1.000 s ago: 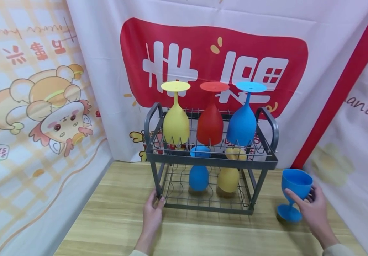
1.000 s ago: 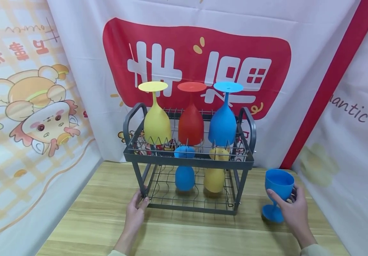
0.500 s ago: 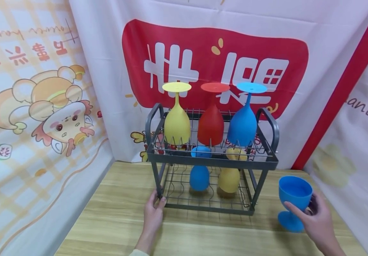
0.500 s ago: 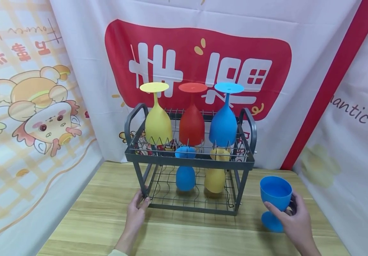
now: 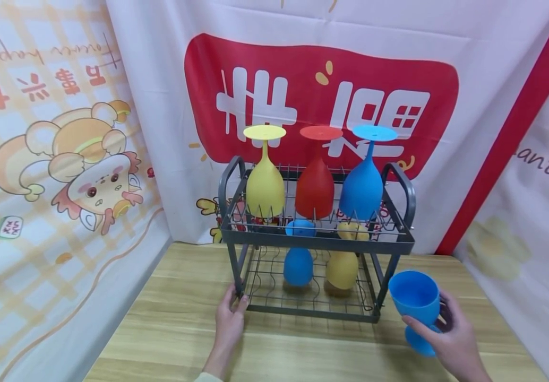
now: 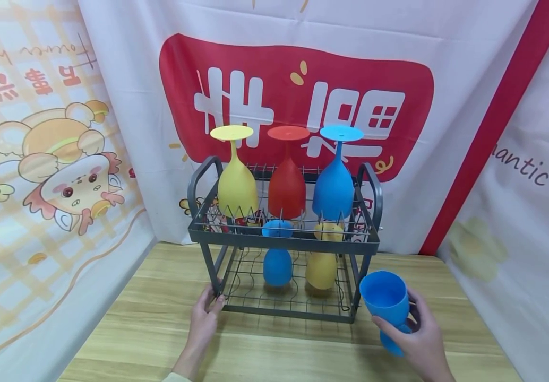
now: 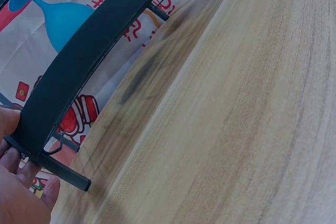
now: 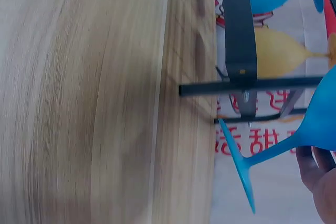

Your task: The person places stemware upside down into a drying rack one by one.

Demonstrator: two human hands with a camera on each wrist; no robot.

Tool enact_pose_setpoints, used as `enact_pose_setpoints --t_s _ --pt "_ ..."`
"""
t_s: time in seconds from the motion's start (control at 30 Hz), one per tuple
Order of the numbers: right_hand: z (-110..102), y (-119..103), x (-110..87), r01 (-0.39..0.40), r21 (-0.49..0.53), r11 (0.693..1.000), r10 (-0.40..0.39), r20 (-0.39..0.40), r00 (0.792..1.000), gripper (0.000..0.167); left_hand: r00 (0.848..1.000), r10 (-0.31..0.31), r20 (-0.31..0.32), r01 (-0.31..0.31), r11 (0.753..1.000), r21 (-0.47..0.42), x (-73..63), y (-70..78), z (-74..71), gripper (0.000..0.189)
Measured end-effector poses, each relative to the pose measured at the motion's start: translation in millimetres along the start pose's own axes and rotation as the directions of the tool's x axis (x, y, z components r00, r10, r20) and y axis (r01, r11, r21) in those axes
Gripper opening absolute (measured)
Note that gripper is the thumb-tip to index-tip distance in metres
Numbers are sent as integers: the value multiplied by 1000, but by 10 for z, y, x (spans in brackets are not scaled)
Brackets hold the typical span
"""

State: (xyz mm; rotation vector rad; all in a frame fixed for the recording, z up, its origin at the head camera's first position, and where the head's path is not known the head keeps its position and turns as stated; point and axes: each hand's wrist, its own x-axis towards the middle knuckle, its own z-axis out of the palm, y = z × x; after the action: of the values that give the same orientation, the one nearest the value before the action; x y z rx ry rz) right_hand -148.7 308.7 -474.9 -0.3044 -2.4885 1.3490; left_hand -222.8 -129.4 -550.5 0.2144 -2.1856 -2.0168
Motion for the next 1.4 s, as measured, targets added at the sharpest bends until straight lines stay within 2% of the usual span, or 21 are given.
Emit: enact_pose_setpoints --t_s 0.27,0.5,0.73,1.1,1.2,1.4 --pt "250 -261 -133 125 24 992 -127 100 987 93 1000 4 -9 -4 1000 -4 5 6 15 51" --pt "497 -473 -186 243 53 968 -249 149 957 88 1000 17 -4 -17 1000 -11 3 5 40 52" --pt "745 -580 -191 337 71 939 -345 183 921 84 1000 18 7 -18 1000 -21 8 7 55 52" --pt "1014 -738 -208 416 90 905 -425 229 876 83 1000 10 -16 -11 1000 -11 5 9 23 51" --pt "1080 -769 -203 424 83 902 -431 249 867 85 1000 10 -17 -11 1000 -5 7 2 9 51" --pt "1164 -808 -215 398 75 914 -401 301 865 88 1000 4 -12 -4 1000 6 -9 1 10 51"
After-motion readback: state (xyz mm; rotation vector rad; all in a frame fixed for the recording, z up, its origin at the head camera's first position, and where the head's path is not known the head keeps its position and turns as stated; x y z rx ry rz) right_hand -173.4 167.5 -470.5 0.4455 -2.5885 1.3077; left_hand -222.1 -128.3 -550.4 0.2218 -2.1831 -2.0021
